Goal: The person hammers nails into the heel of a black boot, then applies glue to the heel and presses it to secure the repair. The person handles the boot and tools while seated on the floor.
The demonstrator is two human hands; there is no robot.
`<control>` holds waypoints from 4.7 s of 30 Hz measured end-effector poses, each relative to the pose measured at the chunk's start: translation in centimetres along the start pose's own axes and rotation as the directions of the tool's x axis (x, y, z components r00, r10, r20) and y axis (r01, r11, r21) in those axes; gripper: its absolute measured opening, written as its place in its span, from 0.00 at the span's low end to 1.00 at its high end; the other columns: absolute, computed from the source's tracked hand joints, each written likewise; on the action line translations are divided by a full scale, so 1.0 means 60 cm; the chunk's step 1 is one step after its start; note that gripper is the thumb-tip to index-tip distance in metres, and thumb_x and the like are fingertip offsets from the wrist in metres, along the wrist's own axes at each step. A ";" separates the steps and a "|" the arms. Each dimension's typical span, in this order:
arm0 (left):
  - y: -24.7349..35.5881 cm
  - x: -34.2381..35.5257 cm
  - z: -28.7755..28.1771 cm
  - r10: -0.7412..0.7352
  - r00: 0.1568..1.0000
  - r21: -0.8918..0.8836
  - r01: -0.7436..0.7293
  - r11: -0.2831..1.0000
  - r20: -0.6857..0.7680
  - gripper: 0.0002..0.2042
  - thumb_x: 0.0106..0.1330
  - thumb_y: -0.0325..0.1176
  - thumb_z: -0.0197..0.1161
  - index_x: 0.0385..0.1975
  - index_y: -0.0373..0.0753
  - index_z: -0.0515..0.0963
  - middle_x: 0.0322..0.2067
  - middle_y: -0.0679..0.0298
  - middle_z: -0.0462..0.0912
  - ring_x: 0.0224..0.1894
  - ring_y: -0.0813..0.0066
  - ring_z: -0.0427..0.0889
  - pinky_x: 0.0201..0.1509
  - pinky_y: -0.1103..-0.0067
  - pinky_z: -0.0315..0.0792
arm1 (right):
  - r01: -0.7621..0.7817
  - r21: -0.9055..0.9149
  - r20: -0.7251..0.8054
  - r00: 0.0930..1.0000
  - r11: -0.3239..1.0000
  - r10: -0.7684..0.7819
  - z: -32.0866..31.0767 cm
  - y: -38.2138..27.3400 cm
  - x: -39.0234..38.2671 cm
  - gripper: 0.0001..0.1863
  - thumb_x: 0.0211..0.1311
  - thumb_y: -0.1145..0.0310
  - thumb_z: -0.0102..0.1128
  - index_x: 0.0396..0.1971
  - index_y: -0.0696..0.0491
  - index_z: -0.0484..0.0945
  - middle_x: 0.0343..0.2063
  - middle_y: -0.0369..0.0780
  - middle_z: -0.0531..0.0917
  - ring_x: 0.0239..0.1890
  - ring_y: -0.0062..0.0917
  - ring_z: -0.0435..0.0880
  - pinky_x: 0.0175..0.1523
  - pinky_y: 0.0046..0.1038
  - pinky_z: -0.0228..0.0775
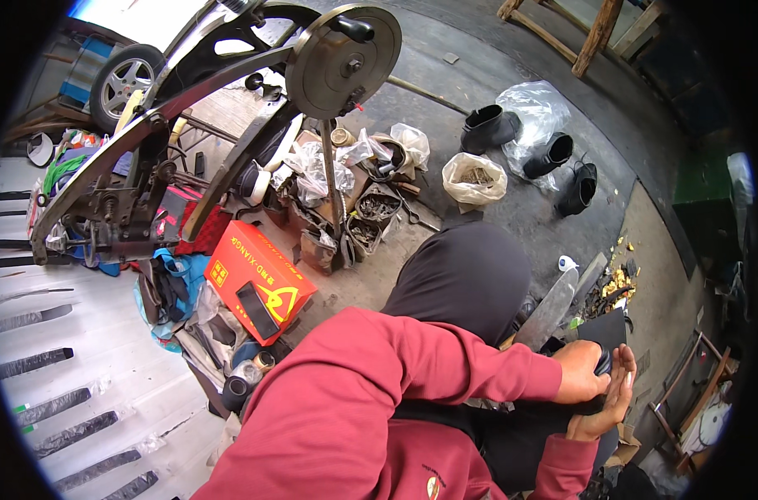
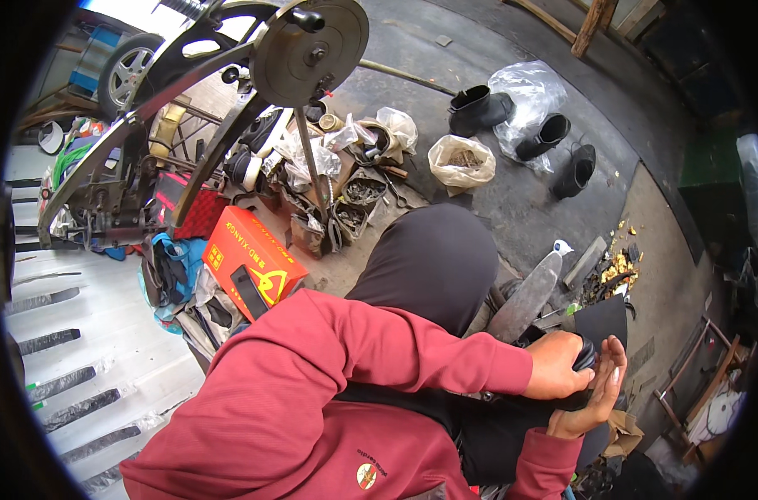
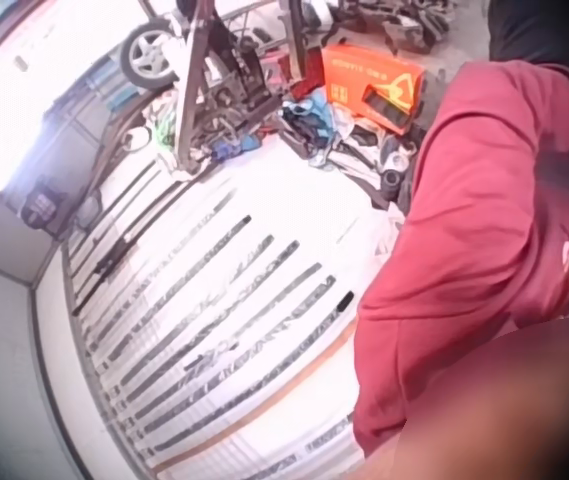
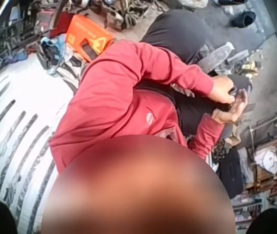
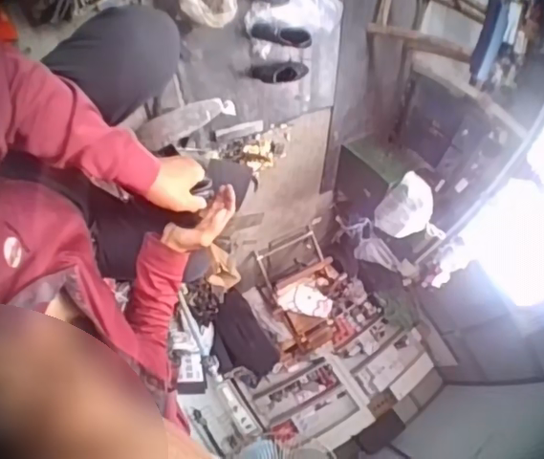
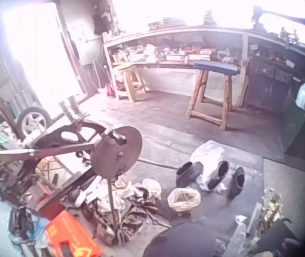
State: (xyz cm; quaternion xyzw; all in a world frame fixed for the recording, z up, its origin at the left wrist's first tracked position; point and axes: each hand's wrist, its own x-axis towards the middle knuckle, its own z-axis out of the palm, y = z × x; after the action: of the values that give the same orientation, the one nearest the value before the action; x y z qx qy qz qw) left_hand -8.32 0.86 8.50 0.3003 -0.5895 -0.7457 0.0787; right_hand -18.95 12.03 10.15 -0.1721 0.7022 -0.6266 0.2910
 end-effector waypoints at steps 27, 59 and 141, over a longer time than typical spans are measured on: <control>0.014 -0.009 -0.032 0.004 0.992 -0.164 0.016 0.986 0.124 0.10 0.63 0.33 0.64 0.28 0.31 0.78 0.18 0.57 0.79 0.21 0.71 0.77 0.29 0.68 0.71 | -0.003 0.009 0.002 1.000 1.000 0.003 0.024 -0.014 0.001 0.30 0.75 0.52 0.44 0.64 0.60 0.74 0.63 0.43 0.79 0.67 0.29 0.75 0.71 0.33 0.60; -0.009 0.003 -0.014 -0.018 0.993 -0.391 0.062 0.918 0.115 0.12 0.66 0.31 0.61 0.23 0.31 0.78 0.18 0.65 0.78 0.23 0.82 0.74 0.28 0.73 0.70 | -0.069 0.173 -0.167 0.981 0.982 0.098 0.031 -0.014 0.007 0.28 0.75 0.52 0.45 0.60 0.57 0.77 0.58 0.40 0.82 0.62 0.28 0.77 0.66 0.32 0.65; -0.014 -0.005 -0.003 -0.089 0.995 -0.465 0.102 0.880 0.049 0.14 0.68 0.32 0.64 0.20 0.31 0.79 0.19 0.68 0.79 0.24 0.84 0.72 0.27 0.73 0.67 | -0.084 0.385 -0.219 0.959 0.919 0.179 0.022 0.000 0.006 0.28 0.78 0.47 0.45 0.54 0.56 0.80 0.51 0.39 0.85 0.55 0.29 0.80 0.60 0.33 0.69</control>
State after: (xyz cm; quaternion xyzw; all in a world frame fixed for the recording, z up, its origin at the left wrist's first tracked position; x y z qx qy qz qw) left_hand -7.75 1.08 7.82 0.2913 -0.3785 -0.8724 0.1040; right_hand -18.44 10.78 10.02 0.0144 0.6119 -0.7436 0.2690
